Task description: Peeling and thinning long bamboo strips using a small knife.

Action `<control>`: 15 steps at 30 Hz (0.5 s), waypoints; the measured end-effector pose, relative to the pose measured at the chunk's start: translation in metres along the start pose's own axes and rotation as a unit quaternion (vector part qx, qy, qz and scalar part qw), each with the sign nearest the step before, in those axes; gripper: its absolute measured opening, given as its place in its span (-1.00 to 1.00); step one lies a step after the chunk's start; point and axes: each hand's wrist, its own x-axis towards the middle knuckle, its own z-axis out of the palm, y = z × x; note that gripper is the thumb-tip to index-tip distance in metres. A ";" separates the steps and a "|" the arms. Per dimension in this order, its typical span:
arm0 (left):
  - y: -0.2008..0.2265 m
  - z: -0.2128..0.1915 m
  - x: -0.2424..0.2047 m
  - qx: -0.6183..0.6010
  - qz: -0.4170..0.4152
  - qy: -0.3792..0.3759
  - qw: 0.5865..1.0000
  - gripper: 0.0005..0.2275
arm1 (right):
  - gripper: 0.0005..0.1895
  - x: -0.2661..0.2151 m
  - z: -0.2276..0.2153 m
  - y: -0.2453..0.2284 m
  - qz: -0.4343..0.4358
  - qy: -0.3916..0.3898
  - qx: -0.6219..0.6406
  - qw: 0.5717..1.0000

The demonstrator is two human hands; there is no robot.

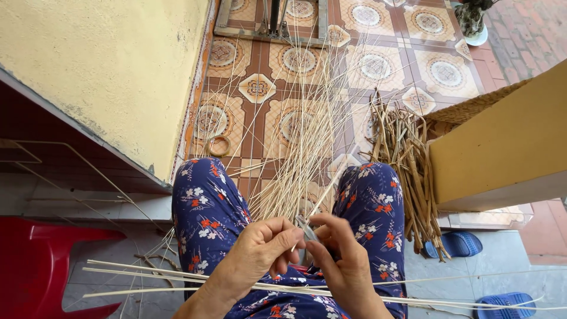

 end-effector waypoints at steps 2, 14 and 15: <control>-0.013 -0.001 0.002 -0.103 -0.009 -0.047 0.994 -0.78 | -0.57 0.001 0.000 0.006 0.120 0.002 0.110 0.987; -0.025 -0.011 -0.031 -0.219 -0.055 -0.100 0.969 -0.80 | -0.58 -0.001 0.004 0.017 0.183 -0.131 0.375 0.899; -0.028 -0.011 -0.034 -0.220 -0.056 -0.099 0.969 -0.80 | -0.58 0.003 -0.001 0.024 0.184 -0.130 0.376 0.899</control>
